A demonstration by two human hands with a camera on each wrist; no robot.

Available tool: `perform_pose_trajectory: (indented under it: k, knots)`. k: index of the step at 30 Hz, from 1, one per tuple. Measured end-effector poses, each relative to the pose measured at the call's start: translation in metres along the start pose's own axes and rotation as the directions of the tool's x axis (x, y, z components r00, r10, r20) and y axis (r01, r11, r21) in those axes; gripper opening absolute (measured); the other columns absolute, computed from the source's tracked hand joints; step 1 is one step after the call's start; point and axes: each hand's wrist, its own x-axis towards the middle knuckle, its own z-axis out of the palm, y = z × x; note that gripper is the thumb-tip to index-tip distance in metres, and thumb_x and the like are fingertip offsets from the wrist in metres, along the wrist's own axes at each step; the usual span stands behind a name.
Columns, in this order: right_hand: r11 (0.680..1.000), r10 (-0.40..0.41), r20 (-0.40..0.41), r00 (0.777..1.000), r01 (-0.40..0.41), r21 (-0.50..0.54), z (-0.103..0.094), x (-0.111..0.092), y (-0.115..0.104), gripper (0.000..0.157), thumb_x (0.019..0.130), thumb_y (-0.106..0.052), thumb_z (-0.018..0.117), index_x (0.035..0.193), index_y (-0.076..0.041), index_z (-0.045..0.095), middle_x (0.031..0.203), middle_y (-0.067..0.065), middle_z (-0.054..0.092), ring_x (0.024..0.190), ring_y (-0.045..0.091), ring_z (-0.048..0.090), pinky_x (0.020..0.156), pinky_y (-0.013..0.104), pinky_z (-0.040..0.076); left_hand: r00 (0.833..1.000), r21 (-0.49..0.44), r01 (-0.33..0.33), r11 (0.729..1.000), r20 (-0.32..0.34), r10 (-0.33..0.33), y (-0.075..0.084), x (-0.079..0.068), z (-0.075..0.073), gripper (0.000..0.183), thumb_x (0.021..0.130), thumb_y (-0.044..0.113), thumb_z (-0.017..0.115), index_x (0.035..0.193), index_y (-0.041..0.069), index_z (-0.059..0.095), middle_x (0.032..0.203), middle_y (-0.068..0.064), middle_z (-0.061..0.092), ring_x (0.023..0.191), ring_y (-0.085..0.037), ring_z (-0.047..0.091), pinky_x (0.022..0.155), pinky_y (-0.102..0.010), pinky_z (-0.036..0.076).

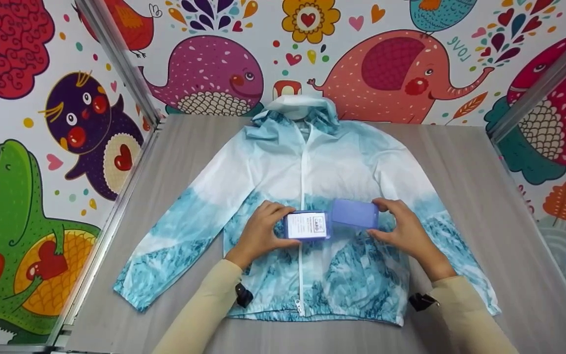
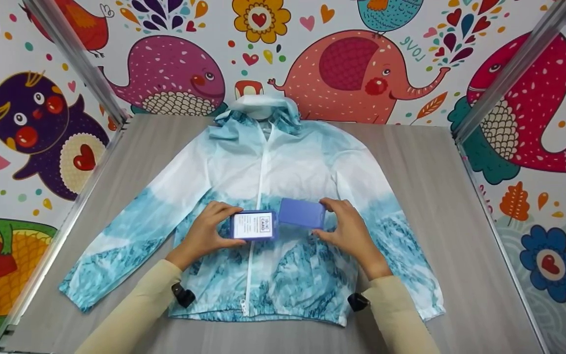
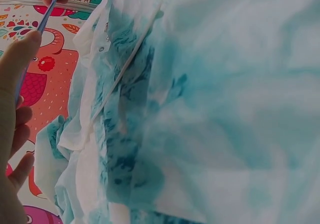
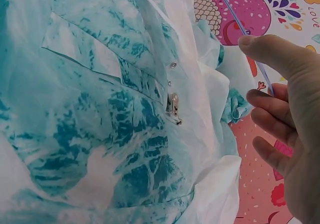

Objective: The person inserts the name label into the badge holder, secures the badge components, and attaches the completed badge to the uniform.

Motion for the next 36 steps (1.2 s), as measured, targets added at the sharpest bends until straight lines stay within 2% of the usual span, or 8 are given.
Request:
perform_pose_trajectory:
  k: [6,11,24,29,36]
  knots:
    - [1.0,0.0,-0.01,1.0,0.0,0.017,-0.003,0.0,-0.004,0.074,0.075,-0.016,0.087,0.14,-0.007,0.053,0.119,0.017,0.062,0.11,0.037,0.058,0.093,0.057,0.047,1.0,-0.002,0.002,1.0,-0.005,-0.002,-0.002,0.0,-0.001,0.073,0.068,0.049,0.088,0.13,0.017,0.064,0.119,0.0,0.064,0.107,-0.018,0.055,0.094,-0.042,0.05]
    - [0.998,-0.054,0.023,0.998,0.054,0.029,0.0,-0.002,-0.008,0.074,0.075,-0.016,0.087,0.14,-0.008,0.053,0.123,0.016,0.063,0.113,0.036,0.058,0.096,0.06,0.048,1.0,-0.001,0.005,1.0,-0.003,-0.005,-0.002,0.0,-0.001,0.074,0.068,0.049,0.088,0.13,0.017,0.064,0.12,0.0,0.064,0.107,-0.018,0.055,0.094,-0.042,0.05]
    - [0.994,-0.105,0.091,0.99,0.102,0.035,0.0,-0.005,-0.014,0.074,0.074,-0.018,0.087,0.14,-0.011,0.054,0.124,0.012,0.062,0.113,0.032,0.059,0.094,0.055,0.048,1.0,-0.012,0.0,1.0,0.001,0.0,-0.001,0.0,-0.002,0.073,0.068,0.048,0.088,0.131,0.018,0.064,0.121,0.0,0.064,0.109,-0.018,0.055,0.096,-0.043,0.049]
    - [0.994,-0.104,0.106,0.989,0.1,0.038,0.0,-0.003,-0.015,0.073,0.075,-0.019,0.087,0.14,-0.012,0.054,0.122,0.012,0.063,0.113,0.033,0.059,0.095,0.058,0.048,1.0,-0.01,-0.009,1.0,0.006,0.009,-0.001,0.0,-0.002,0.074,0.068,0.048,0.088,0.131,0.016,0.064,0.12,0.0,0.064,0.109,-0.018,0.055,0.094,-0.041,0.05]
    - [0.996,-0.082,0.117,0.99,0.078,0.04,0.0,-0.002,-0.014,0.073,0.076,-0.02,0.086,0.141,-0.012,0.053,0.124,0.013,0.062,0.113,0.036,0.059,0.096,0.061,0.047,1.0,-0.008,0.001,1.0,0.019,-0.001,-0.001,0.0,-0.003,0.074,0.069,0.049,0.087,0.132,0.02,0.063,0.12,0.0,0.064,0.11,-0.018,0.055,0.095,-0.041,0.05]
